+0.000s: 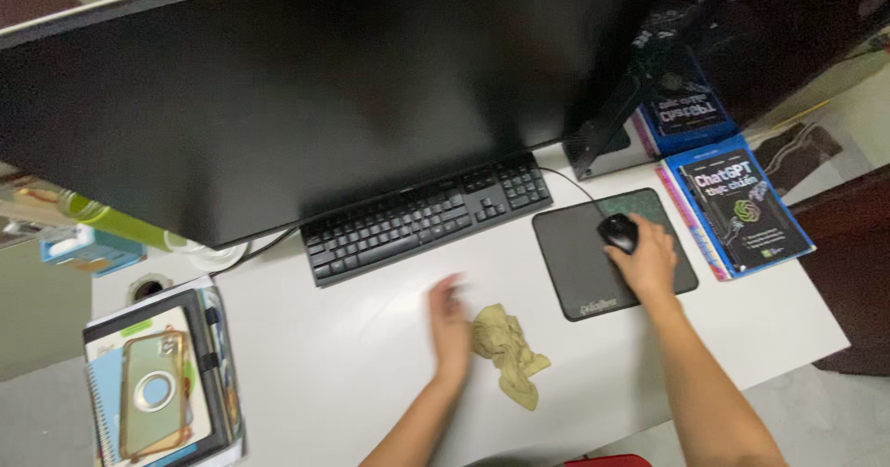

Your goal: The person wipes a white desk with a cloth, moving a mousepad, mouse, keyboard, and a cup with a spoon aside to clean underneath. They then place books and a phone on the desk and wipe the monitor.

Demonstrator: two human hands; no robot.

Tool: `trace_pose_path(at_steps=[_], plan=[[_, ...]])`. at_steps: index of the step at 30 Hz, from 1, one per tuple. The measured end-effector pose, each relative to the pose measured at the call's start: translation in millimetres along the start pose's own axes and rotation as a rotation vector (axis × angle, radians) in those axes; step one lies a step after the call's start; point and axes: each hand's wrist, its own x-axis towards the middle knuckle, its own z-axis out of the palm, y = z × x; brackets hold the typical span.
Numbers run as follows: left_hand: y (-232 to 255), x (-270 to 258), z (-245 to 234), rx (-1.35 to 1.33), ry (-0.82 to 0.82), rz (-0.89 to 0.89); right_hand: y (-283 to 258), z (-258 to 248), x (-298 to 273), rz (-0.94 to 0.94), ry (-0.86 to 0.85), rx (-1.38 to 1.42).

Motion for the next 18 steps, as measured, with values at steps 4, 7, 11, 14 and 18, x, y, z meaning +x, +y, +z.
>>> trace_pose_path(at_steps=[4, 7, 11, 14, 18], plan=[[-3, 13, 87, 0.088, -0.263, -0.211, -29, 4, -13, -0.024, -0.026, 0.119], [-8, 25, 122, 0.038, -0.345, -0.367, -22, 7, -12, -0.071, -0.012, 0.196], [-13, 41, 147, -0.069, -0.313, -0.533, 57, 7, 29, 0.065, 0.118, 0.426], [-17, 49, 163, -0.048, -0.241, -0.682, 104, 6, 52, 0.239, -0.015, 0.062], [-17, 54, 183, 0.152, -0.233, -0.583, 121, 14, 73, 0.322, -0.171, -0.074]])
